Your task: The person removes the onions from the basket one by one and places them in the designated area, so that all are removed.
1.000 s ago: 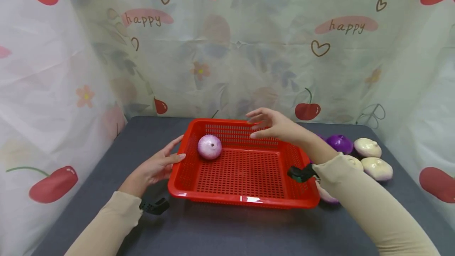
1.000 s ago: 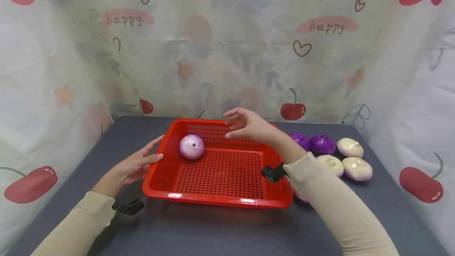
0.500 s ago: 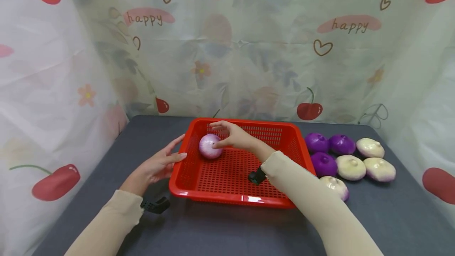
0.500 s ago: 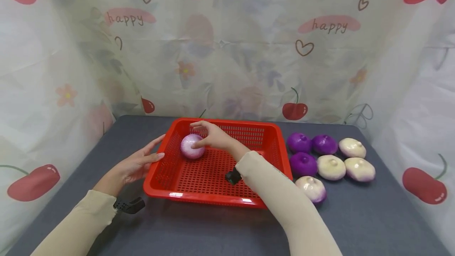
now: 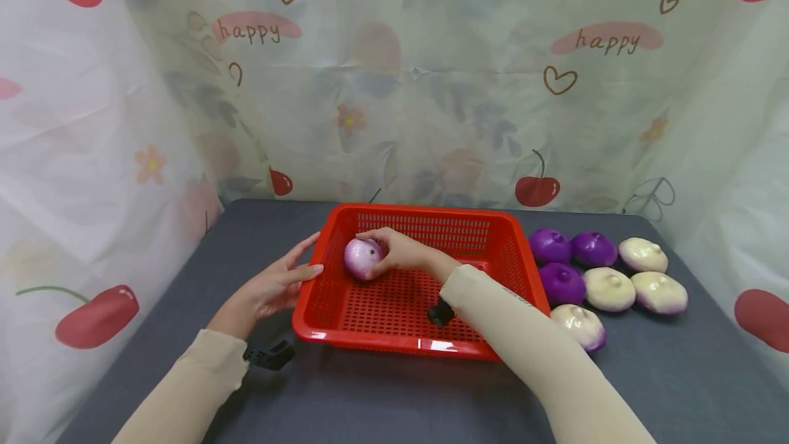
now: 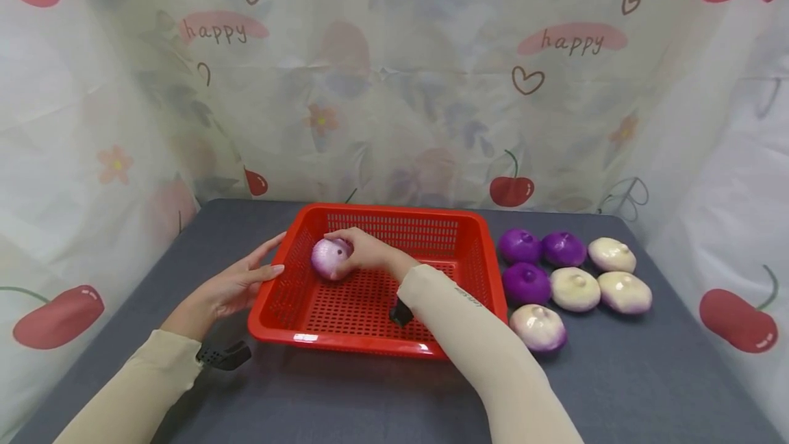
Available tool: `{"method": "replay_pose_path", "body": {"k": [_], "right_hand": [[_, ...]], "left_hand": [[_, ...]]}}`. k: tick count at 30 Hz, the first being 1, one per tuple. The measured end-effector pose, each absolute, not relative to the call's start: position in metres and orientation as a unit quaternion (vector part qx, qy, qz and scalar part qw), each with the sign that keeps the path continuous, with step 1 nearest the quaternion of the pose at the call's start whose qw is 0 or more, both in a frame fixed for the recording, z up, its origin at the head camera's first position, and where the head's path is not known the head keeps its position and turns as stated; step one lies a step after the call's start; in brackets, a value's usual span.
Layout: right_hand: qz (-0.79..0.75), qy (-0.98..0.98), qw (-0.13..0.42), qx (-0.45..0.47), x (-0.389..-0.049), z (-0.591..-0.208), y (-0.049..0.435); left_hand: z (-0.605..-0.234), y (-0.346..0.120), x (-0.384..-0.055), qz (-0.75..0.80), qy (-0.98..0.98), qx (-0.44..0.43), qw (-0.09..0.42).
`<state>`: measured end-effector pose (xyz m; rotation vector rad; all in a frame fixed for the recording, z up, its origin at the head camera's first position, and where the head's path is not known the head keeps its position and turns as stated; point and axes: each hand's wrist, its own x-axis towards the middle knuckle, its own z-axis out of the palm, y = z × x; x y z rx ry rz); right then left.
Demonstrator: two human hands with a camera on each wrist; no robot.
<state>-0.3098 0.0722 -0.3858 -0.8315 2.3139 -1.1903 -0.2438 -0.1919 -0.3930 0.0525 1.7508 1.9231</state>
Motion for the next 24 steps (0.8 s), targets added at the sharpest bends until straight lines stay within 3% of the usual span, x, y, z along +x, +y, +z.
{"method": "replay_pose_path", "body": {"k": [8, 24], "right_hand": [[-0.387, 0.843, 0.246, -0.281, -0.304, -0.396, 0.066], [-0.421, 0.831, 0.255, -0.258, -0.314, -0.374, 0.082]], "left_hand": [[-0.393, -0.191, -0.242, 0.714, 0.648, 0.019, 0.265], [-0.392, -0.19, -0.242, 0.717, 0.647, 0.022, 0.258]]}}
